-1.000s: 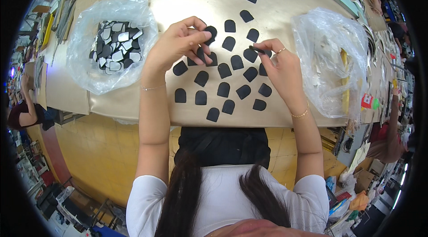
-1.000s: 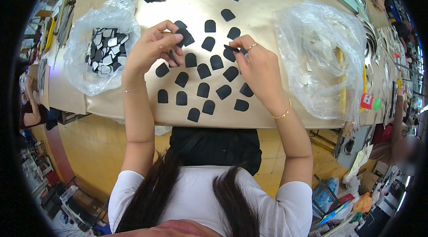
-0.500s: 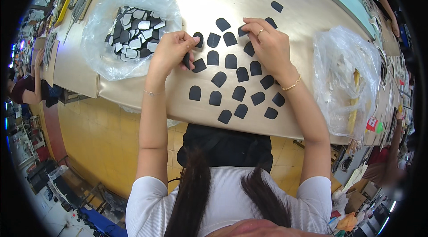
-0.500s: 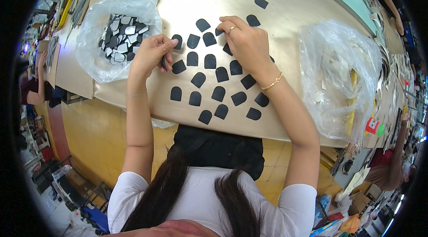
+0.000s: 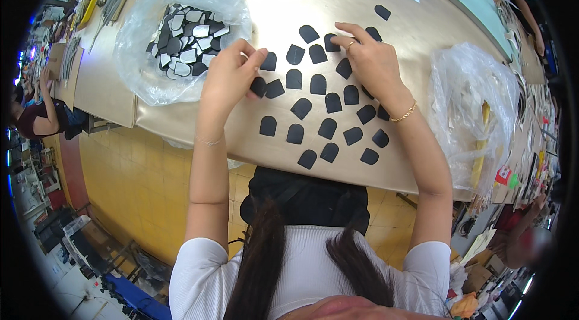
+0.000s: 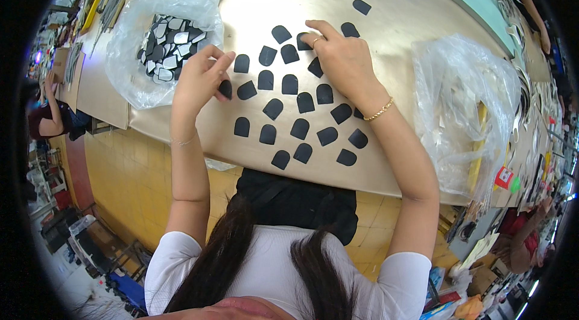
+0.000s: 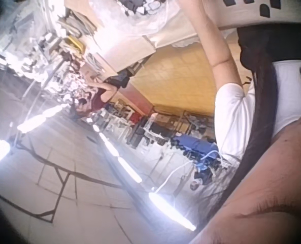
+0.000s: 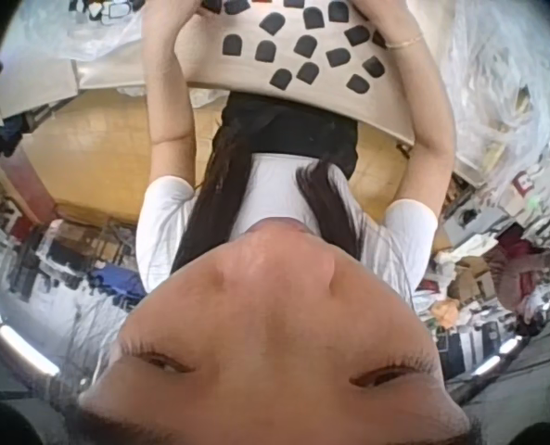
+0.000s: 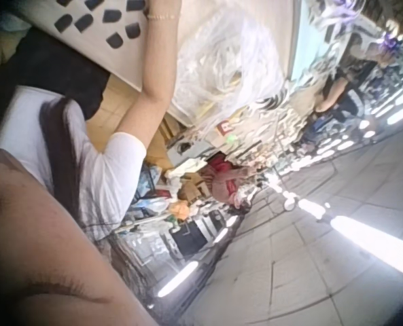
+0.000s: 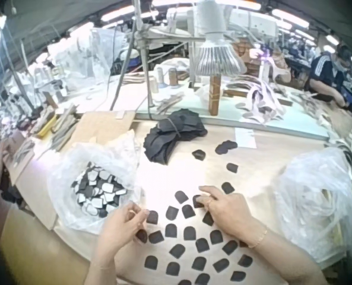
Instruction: The person repeatedly picks up small black and white shoe components from a table and assembles them by hand. They place the assembled units back on the table in rows. The task continues throughout the clip with consistent handling of the same parts.
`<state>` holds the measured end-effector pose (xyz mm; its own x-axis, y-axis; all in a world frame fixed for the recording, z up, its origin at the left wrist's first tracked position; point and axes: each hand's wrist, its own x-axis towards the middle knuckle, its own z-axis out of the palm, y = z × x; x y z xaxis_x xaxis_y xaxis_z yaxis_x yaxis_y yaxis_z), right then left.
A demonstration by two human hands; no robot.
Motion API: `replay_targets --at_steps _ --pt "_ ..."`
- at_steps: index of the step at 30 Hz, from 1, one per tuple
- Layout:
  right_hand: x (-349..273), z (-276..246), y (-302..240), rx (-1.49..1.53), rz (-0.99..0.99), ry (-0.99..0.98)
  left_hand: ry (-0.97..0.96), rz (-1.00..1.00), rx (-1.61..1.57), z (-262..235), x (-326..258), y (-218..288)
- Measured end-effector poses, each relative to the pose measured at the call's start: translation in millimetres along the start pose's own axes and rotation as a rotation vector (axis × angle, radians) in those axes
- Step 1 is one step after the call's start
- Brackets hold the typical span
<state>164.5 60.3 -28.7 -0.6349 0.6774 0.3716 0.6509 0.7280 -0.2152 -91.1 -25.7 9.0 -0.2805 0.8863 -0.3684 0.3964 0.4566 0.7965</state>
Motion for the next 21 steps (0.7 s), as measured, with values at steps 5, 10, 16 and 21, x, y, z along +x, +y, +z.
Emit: replay_targets --at_steps 5,10,16,21 --pt "-3 -31 -32 0.541 0.197 0.010 -0.082 0.036 -0.537 1 -13 1" --pt "-15 -48 -66 0.819 0.362 -0.103 -0.245 -0.012 -0.701 19 -27 10" --pt "-31 -57 -65 0.830 0.402 -0.103 -0.322 -0.007 -0.686 33 -44 18" --pt "-84 -92 -56 0.878 0.711 -0.376 -0.309 0.062 -0.484 40 -65 6"
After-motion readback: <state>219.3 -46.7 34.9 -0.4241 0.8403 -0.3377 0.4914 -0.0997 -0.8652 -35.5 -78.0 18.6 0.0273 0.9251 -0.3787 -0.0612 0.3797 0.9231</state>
